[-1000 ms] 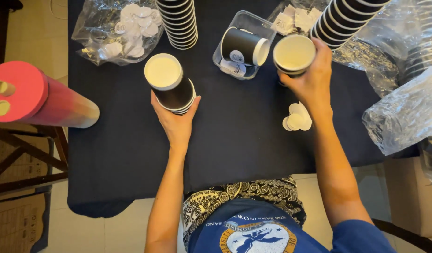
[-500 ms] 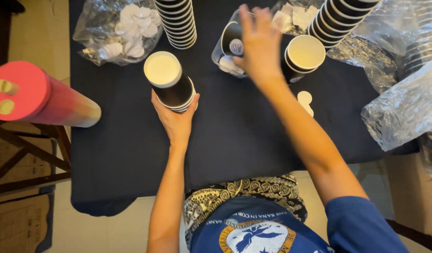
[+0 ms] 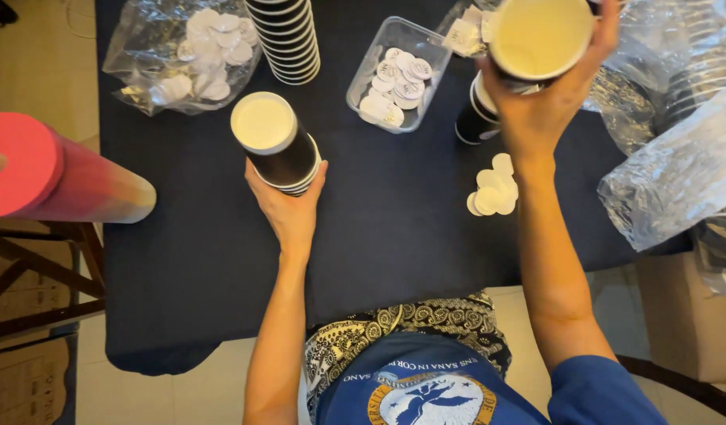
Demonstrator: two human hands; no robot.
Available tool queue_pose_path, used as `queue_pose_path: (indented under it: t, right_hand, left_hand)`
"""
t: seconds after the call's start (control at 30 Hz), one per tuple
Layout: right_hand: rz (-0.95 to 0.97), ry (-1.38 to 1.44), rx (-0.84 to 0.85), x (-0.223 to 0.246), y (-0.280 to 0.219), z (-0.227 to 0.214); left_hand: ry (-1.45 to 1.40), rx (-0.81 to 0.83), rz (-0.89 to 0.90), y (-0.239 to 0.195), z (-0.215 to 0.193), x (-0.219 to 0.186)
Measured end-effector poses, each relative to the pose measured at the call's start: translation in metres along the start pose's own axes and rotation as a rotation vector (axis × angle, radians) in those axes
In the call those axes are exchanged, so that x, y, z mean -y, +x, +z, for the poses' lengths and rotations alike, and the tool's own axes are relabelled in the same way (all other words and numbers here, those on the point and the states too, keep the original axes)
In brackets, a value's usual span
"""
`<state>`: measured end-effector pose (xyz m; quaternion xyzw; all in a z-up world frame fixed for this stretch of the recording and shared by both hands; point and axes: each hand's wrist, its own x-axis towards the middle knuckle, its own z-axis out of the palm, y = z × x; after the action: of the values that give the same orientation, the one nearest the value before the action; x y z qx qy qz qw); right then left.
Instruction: Applying circular logo stickers to black paper coffee cups and stacking them.
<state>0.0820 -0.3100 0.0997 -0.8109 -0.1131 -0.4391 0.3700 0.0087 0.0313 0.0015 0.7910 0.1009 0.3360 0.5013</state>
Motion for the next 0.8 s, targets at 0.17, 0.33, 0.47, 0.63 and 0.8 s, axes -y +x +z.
queue_pose_path:
  t: [0.17, 0.33, 0.47, 0.63, 0.8]
  right_hand:
    - [0.026, -0.127, -0.005, -0.002, -0.012, -0.001]
    - [0.118, -0.390, 0.093, 0.001, -0.035, -0.005]
    - [0.043, -0.589, 0.041, 0.041, -0.032, -0.013]
    - [-0.107, 0.097, 0.401, 0.135, -0.026, 0.010]
    - [0.220, 0.795, 0.506, 0.168, -0.071, 0.076]
  left_hand:
    - [-0.018, 0.043, -0.100, 0.002, -0.004, -0.010]
    - [-0.015, 0.027, -0.057, 0.001, -0.003, -0.003]
    - [0.017, -0.018, 0.016, 0.001, -0.001, 0.001]
    - [0.032, -0.010, 0.276, -0.001, -0.005, -0.001]
    - [-0.026, 0.041, 0.423, -0.003, 0.002, -0.008]
